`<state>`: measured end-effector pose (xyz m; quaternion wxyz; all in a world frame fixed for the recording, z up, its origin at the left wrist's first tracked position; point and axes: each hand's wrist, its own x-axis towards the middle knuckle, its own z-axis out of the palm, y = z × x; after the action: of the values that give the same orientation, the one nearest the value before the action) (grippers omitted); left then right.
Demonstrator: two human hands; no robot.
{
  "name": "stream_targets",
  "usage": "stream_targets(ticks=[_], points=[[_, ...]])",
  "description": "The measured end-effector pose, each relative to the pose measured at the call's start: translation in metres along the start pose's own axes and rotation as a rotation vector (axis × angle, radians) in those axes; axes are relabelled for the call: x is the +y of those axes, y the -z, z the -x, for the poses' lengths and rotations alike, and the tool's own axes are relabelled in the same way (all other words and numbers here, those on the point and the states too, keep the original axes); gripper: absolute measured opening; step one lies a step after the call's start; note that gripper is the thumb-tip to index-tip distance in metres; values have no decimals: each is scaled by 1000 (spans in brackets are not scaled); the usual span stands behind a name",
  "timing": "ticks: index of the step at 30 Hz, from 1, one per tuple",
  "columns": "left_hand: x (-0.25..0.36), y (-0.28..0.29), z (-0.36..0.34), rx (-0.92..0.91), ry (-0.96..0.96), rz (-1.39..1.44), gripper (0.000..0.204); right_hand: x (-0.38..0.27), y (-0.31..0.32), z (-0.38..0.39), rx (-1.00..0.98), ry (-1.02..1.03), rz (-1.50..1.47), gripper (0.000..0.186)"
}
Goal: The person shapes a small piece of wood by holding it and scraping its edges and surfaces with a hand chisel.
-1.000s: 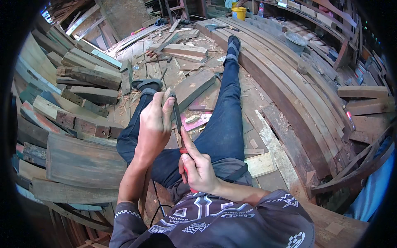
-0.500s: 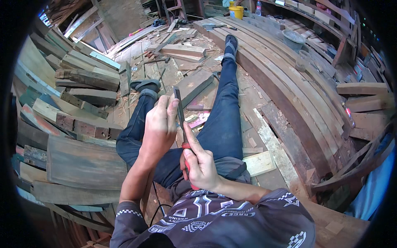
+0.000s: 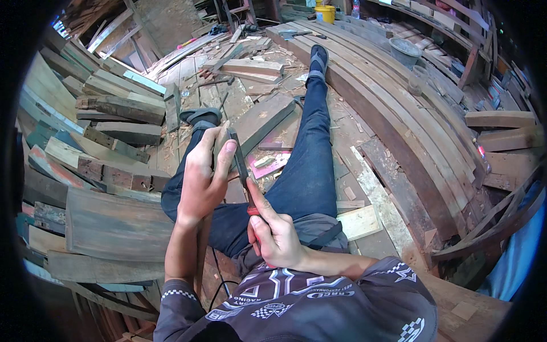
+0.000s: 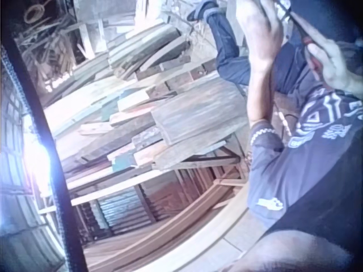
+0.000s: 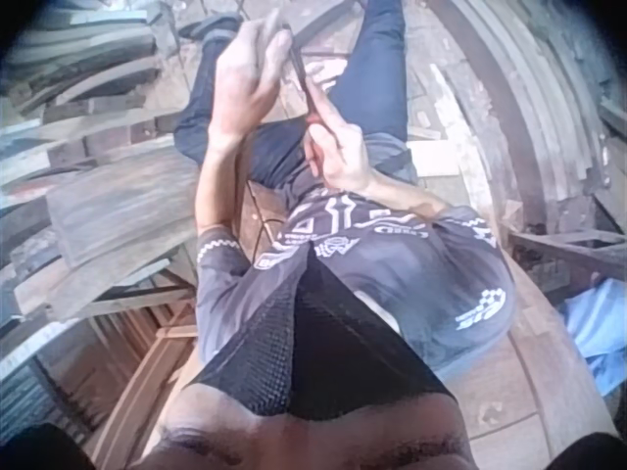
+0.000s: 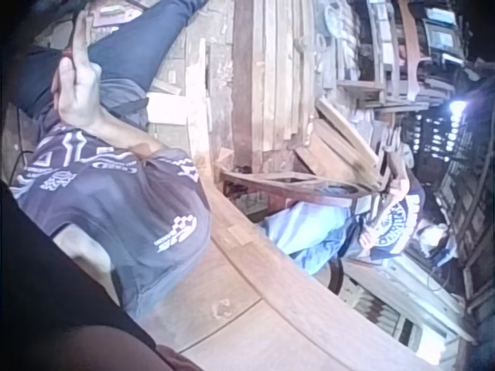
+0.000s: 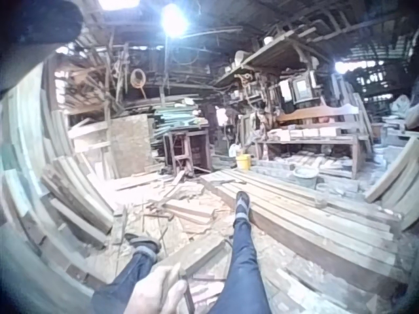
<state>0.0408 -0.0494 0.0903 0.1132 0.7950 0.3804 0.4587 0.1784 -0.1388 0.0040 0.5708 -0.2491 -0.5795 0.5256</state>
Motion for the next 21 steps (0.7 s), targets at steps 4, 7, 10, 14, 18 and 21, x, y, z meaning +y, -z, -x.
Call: stream_targets(ticks=[4,7,10,14,18,21], points=[[2,-3,1,17,34,-16,18,-2,-1,-2,5,2,28,60],[2,-4,-2,16,56,-35,18,-5,-1,-4,6,-5,30,60],[4,-6,-3,-2,84,-7,17,-5,-1,-4,41,-38,40,60],[5,-7,-2,-21,112,32,17,-9,3,-2,33,-54,44,59],[4,-7,-1,-5,61,12,18,-5,3,2,4,-16,74,59],[1,-7,-1,-7,35,5,19,-6,2,2,6,-17,89,59]])
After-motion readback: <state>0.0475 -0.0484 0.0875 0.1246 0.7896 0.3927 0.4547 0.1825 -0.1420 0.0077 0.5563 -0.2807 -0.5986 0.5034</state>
